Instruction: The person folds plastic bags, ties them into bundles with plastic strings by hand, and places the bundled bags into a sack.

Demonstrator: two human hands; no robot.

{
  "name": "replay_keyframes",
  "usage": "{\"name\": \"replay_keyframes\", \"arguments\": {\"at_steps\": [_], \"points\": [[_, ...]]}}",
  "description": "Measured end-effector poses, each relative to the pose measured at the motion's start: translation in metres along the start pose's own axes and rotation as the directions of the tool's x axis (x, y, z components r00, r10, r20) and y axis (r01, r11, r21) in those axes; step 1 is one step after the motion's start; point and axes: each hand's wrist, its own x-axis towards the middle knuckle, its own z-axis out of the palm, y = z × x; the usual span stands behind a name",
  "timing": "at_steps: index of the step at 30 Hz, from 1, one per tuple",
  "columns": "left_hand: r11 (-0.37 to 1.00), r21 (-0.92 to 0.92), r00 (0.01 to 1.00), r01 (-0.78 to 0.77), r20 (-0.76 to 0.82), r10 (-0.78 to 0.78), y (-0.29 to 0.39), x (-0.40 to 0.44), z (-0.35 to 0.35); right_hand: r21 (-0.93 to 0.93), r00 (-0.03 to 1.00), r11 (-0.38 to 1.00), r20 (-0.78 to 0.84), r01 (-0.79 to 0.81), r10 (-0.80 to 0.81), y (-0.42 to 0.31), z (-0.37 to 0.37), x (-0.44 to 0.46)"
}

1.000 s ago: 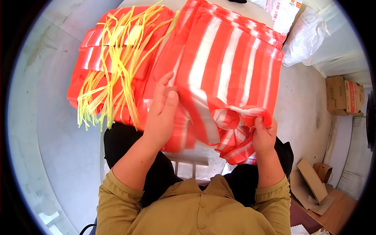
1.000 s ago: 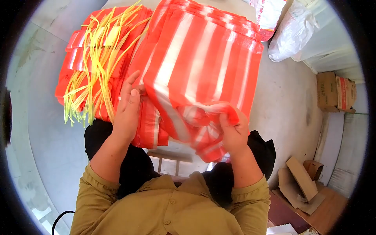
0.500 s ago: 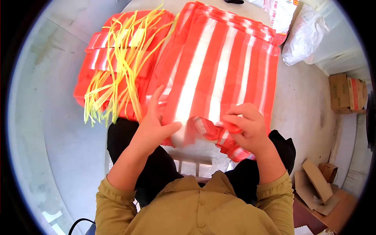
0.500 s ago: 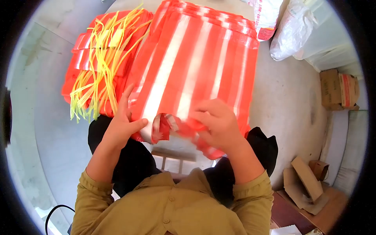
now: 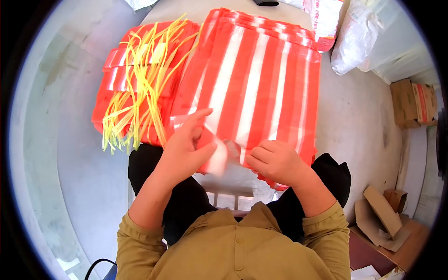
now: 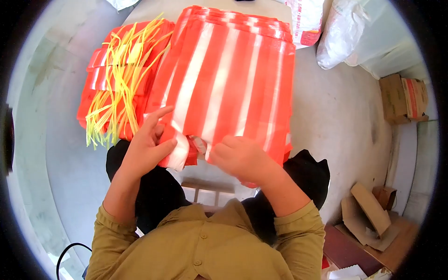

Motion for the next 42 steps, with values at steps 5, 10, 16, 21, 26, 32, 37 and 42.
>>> {"name": "replay_keyframes", "arguments": {"at_steps": [5,10,16,21,26,32,37,42], "points": [[0.994,0.107,0.990,-0.016,0.142,0.001,0.009,0.045,0.020,-0.029,0.998,0.999,0.049,-0.025,0.026,-0.004,-0.001,-0.002],[0.991,0.134,0.981,-0.019,0.195,-0.007,0.008,0.054,0.030,0.001,0.999,1.000,0.048,-0.016,0.016,-0.003,-0.004,0.000],[0.943,0.201,0.963,-0.267,0.089,0.254,0.001,0.055,0.035,0.006,0.999,0.999,0.009,-0.033,0.033,-0.003,0.000,0.002],[0.645,0.615,0.850,-0.454,0.081,0.521,-0.004,0.067,0.049,0.036,0.999,0.998,0.020,-0.047,0.047,-0.003,-0.004,0.006],[0.598,0.620,0.831,-0.508,0.169,0.531,-0.007,0.078,0.060,0.026,0.992,0.999,-0.114,-0.048,0.051,0.001,-0.002,0.010],[0.639,0.538,0.818,-0.550,0.192,0.543,-0.010,0.085,0.060,0.046,0.979,0.983,-0.090,-0.180,0.184,0.004,-0.008,0.017],[0.583,0.535,0.767,-0.612,0.222,0.602,-0.013,0.090,0.054,0.062,0.951,0.959,-0.128,-0.277,0.282,0.012,0.001,0.016],[0.514,0.495,0.691,-0.700,0.288,0.663,-0.017,0.090,0.050,0.064,0.957,0.964,-0.120,-0.258,0.265,0.012,0.001,0.016]]}}
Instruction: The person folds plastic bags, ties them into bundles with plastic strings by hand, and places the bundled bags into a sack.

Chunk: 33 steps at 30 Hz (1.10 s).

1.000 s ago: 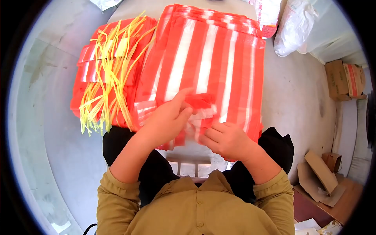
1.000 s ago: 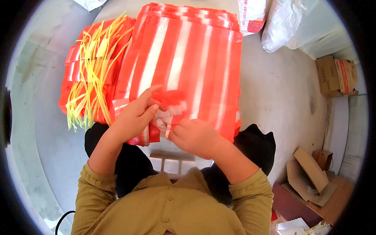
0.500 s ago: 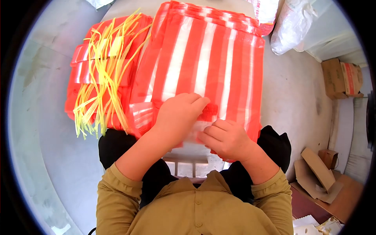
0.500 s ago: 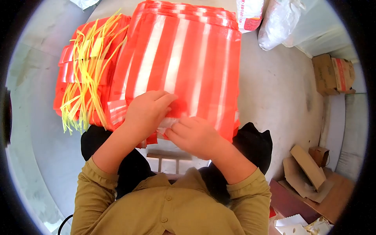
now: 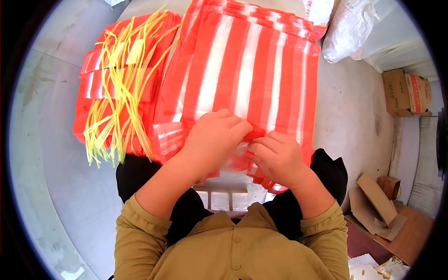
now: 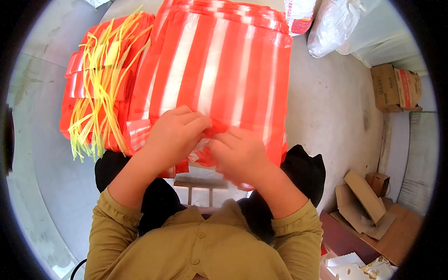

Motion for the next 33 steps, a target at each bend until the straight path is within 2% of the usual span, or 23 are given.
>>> {"name": "replay_keyframes", "arguments": {"at_steps": [3,5,8,11,17,20,23,29,32,33], "points": [[0.994,0.040,0.994,-0.102,-0.043,0.104,-0.001,-0.002,0.008,0.019,0.997,0.997,0.029,0.078,-0.078,-0.003,-0.005,0.003],[0.991,0.071,0.993,-0.116,-0.028,0.118,-0.001,-0.003,0.010,0.040,0.989,0.988,0.023,0.146,-0.147,-0.006,-0.005,0.003],[0.990,0.074,0.993,-0.121,-0.003,0.122,0.000,-0.004,0.011,0.082,0.977,0.983,0.127,0.162,-0.171,-0.011,-0.013,0.003],[0.992,0.039,0.993,-0.118,0.031,0.117,-0.001,-0.001,0.010,0.030,0.985,0.991,0.107,0.133,-0.135,-0.010,-0.009,0.002],[0.993,-0.016,0.992,-0.118,0.039,0.119,-0.005,-0.003,0.010,0.104,0.989,0.984,-0.022,-0.142,0.145,0.002,-0.001,-0.004],[0.997,-0.044,0.996,-0.069,0.057,0.071,0.005,0.000,-0.001,0.084,0.974,0.971,0.006,-0.224,0.225,0.003,0.002,-0.006],[0.997,-0.076,0.999,-0.014,0.030,0.017,0.015,0.000,-0.008,0.144,0.951,0.940,0.019,-0.308,0.309,0.002,0.000,-0.006],[0.997,-0.075,0.999,-0.023,-0.029,0.021,0.008,-0.003,0.008,0.247,0.942,0.911,0.026,-0.330,0.334,0.010,-0.020,-0.003],[0.986,-0.152,0.998,0.061,-0.007,-0.063,0.008,-0.003,0.008,0.138,0.814,0.813,-0.063,-0.565,0.577,0.021,-0.051,-0.011],[0.980,-0.185,0.997,0.079,0.004,-0.080,0.006,-0.003,0.007,0.050,0.740,0.739,-0.012,-0.672,0.673,0.026,-0.063,-0.014]]}}
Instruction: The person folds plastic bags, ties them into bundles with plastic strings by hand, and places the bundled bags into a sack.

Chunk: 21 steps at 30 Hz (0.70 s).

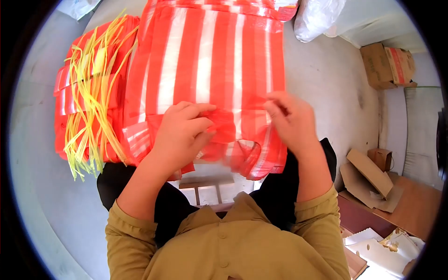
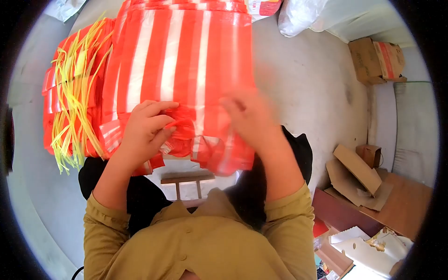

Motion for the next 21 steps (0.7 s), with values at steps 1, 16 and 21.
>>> {"name": "replay_keyframes", "arguments": {"at_steps": [1,16,21], "points": [[0.999,-0.032,1.000,0.019,0.009,-0.019,-0.001,0.000,-0.001,-0.094,0.991,0.988,0.034,-0.124,0.128,0.007,-0.013,0.000],[0.949,-0.254,0.975,0.184,0.171,-0.143,-0.006,0.002,-0.012,0.585,0.945,0.742,0.191,-0.328,0.266,0.071,-0.010,-0.026],[0.942,-0.276,0.973,0.193,0.179,-0.146,-0.008,0.001,-0.012,0.655,0.942,0.678,0.227,-0.335,0.246,0.067,-0.007,-0.026]]}}
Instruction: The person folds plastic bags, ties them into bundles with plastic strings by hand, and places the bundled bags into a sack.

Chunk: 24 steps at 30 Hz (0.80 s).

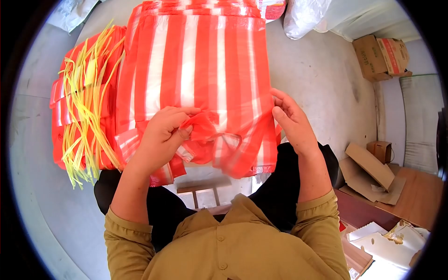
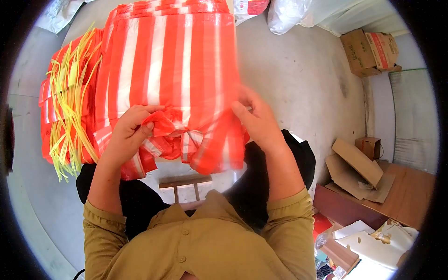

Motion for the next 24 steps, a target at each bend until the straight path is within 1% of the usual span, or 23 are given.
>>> {"name": "replay_keyframes", "arguments": {"at_steps": [2,5,6,8,9,11,12,13,14,15,16,18,21,22,23,24], "points": [[1.000,-0.001,1.000,0.003,0.002,-0.003,0.000,0.000,-0.001,0.049,1.000,0.998,-0.012,-0.028,0.029,0.001,0.002,-0.001],[1.000,0.000,1.000,-0.008,-0.006,0.008,0.002,0.000,-0.001,0.099,0.991,0.990,0.098,-0.101,0.091,-0.009,-0.002,-0.006],[1.000,0.006,1.000,-0.019,-0.017,0.019,0.002,0.000,-0.001,0.168,0.980,0.983,0.194,-0.074,0.040,-0.012,-0.002,-0.011],[0.999,0.021,0.999,-0.031,-0.027,0.032,0.002,-0.001,-0.001,0.309,0.927,0.950,0.368,-0.044,-0.077,-0.015,-0.002,-0.021],[0.999,0.029,0.999,-0.034,-0.024,0.034,0.001,-0.001,-0.001,0.192,0.860,0.981,0.506,-0.028,-0.075,-0.019,-0.009,-0.021],[0.999,0.037,1.000,-0.024,-0.014,0.025,0.002,0.000,0.000,-0.032,0.678,0.998,0.735,0.057,-0.015,-0.026,-0.023,-0.021],[0.999,0.038,1.000,-0.013,-0.010,0.013,0.003,0.000,0.000,-0.033,0.616,0.995,0.787,0.094,-0.032,-0.026,-0.021,-0.019],[0.999,0.040,1.000,-0.002,-0.005,0.002,0.004,0.001,0.000,-0.102,0.568,0.991,0.822,0.087,0.035,-0.025,-0.021,-0.020],[0.998,0.065,0.999,-0.028,-0.015,0.029,0.003,0.001,0.002,-0.171,0.517,0.982,0.850,0.086,0.103,-0.024,-0.020,-0.020],[0.994,0.091,0.998,-0.053,-0.025,0.055,0.001,0.000,0.003,-0.138,0.502,0.984,0.863,0.114,0.063,-0.023,-0.015,-0.020],[0.990,0.117,0.996,-0.077,-0.035,0.082,0.000,0.000,0.004,-0.115,0.509,0.990,0.859,0.084,0.057,-0.022,-0.015,-0.020],[0.964,0.233,0.991,-0.127,-0.004,0.131,0.002,0.000,0.004,-0.069,0.524,0.997,0.850,0.026,0.045,-0.022,-0.014,-0.020],[0.895,0.407,0.980,-0.184,0.009,0.197,0.008,-0.002,0.008,0.164,0.684,0.984,0.726,-0.066,-0.075,-0.015,-0.006,-0.018],[0.864,0.464,0.976,-0.197,0.007,0.219,0.010,-0.003,0.009,0.175,0.704,0.972,0.711,-0.155,-0.016,-0.013,-0.003,-0.016],[0.851,0.484,0.974,-0.202,0.012,0.225,0.011,-0.004,0.010,0.187,0.717,0.952,0.696,-0.242,0.045,-0.012,0.000,-0.012],[0.839,0.503,0.973,-0.207,0.015,0.231,0.010,-0.005,0.010,0.188,0.729,0.949,0.682,-0.255,0.061,-0.015,0.007,-0.010]]}}
